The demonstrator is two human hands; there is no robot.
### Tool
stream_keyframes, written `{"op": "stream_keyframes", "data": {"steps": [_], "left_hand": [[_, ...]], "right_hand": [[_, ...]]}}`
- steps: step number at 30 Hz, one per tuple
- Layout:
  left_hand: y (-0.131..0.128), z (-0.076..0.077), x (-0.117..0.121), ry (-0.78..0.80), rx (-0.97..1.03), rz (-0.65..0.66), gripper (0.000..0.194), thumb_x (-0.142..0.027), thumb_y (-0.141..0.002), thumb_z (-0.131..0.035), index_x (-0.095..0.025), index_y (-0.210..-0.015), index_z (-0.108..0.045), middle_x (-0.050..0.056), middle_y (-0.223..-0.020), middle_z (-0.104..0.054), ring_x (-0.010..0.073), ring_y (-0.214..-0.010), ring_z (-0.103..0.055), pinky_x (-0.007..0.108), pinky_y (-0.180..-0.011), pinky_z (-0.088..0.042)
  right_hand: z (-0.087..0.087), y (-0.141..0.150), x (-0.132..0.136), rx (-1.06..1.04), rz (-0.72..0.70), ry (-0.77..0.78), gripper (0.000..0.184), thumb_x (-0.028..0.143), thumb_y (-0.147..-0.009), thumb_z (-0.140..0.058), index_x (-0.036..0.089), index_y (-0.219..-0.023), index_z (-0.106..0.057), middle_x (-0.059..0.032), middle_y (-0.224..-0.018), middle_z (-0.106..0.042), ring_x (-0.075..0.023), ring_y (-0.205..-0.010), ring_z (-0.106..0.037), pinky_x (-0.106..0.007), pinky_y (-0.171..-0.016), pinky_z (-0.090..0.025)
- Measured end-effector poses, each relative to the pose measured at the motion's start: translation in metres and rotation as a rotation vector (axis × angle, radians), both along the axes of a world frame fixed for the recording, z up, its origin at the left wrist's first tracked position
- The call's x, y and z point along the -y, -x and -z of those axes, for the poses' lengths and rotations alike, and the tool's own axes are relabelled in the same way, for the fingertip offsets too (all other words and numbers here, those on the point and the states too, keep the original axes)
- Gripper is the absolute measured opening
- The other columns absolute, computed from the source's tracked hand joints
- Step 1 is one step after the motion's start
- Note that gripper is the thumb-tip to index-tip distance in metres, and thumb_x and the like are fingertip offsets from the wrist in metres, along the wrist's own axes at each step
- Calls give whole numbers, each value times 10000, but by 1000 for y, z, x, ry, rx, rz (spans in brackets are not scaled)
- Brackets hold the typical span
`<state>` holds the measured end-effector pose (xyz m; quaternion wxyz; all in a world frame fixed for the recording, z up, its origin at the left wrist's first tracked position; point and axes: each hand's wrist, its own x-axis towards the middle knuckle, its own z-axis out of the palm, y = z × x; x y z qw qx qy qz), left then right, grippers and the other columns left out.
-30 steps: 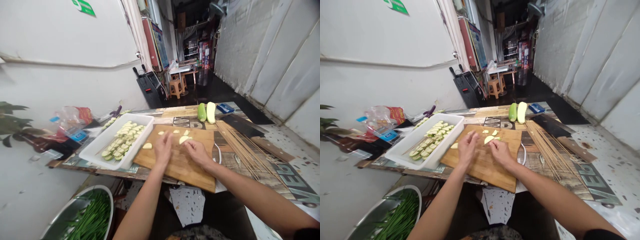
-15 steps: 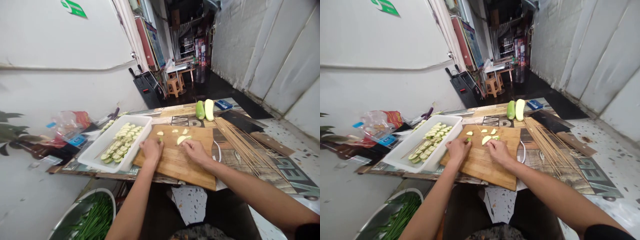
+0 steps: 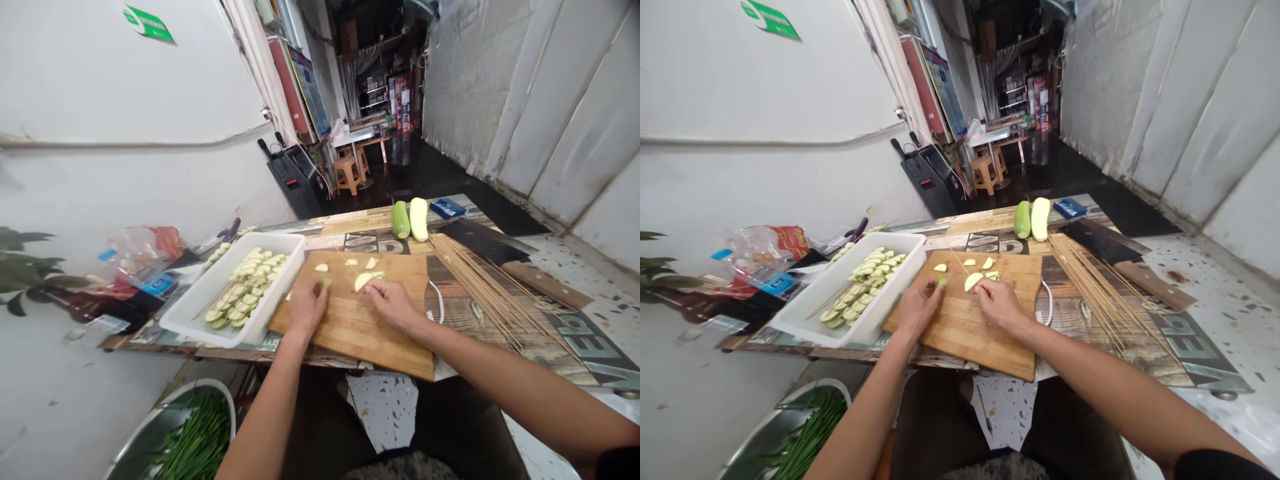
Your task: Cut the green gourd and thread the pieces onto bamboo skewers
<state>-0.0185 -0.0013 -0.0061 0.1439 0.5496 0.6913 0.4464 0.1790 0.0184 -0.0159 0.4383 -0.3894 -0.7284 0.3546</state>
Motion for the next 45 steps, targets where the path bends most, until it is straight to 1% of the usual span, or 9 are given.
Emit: {"op": "stream_keyframes", "data": {"steps": [1,5,6,8,13,21,28,35,45], "left_hand": [[-3,-2,-1,-29,147,-2,149,-288,-667,-664,-191,-779,-650,64,-838,-668,195,-855,-594,283,-799,-406],[-9,-12,-9,-46,969,10,168,-210,-695,-652,-146,-848,-624,48,-762,-666,127,-715,-621,188,-609,-447],[-7,-14,-12,-23,1097,11,137,-190,-712,-636,-135,-836,-620,49,-738,-663,121,-693,-625,177,-580,-451],[-3,-19,-15,17,1214,1,75,-153,-746,-595,-119,-809,-614,67,-737,-665,130,-697,-638,186,-577,-478],[7,-23,-18,52,1318,-46,90,-84,-779,-536,-105,-824,-612,110,-841,-675,168,-809,-654,250,-692,-530],[15,-28,-20,-13,1360,-129,128,-65,-768,-542,-137,-869,-574,76,-806,-675,169,-760,-665,282,-690,-545],[17,-31,-19,-16,1327,-141,78,-79,-760,-558,-124,-821,-577,73,-764,-676,166,-713,-666,282,-676,-551],[14,-34,-17,-14,1258,-147,72,-86,-750,-568,-112,-816,-567,108,-821,-674,182,-741,-666,290,-681,-544],[15,-36,-16,37,1177,-97,85,-103,-733,-597,-87,-816,-597,105,-753,-679,162,-669,-660,264,-651,-537]], "right_hand": [[0,0,0,5,-7,-6,241,190,-791,-416,165,-705,-639,15,-579,-569,-124,-549,-493,-219,-525,-342],[-2,0,4,48,-77,-31,245,199,-790,-421,173,-639,-612,27,-528,-517,-112,-503,-445,-217,-500,-306],[-3,0,5,62,-104,-35,245,197,-788,-424,174,-620,-601,30,-521,-506,-109,-497,-438,-215,-496,-299],[-4,0,8,93,-160,-43,242,192,-786,-428,174,-600,-581,36,-514,-487,-102,-487,-425,-211,-487,-287],[-5,-1,12,149,-232,-60,242,199,-798,-426,176,-597,-559,42,-517,-467,-94,-483,-405,-208,-490,-272],[-6,-2,11,194,-260,-80,246,195,-803,-418,181,-598,-553,42,-509,-452,-95,-474,-389,-210,-479,-256],[-9,-1,11,211,-261,-75,266,194,-802,-406,185,-543,-467,47,-490,-398,-92,-459,-365,-216,-471,-238],[-6,-1,9,228,-257,-67,266,203,-796,-401,187,-532,-432,51,-476,-365,-90,-445,-348,-218,-461,-219],[-9,-1,10,247,-263,-53,264,214,-796,-398,183,-536,-427,49,-483,-368,-88,-453,-345,-220,-468,-221]]}}
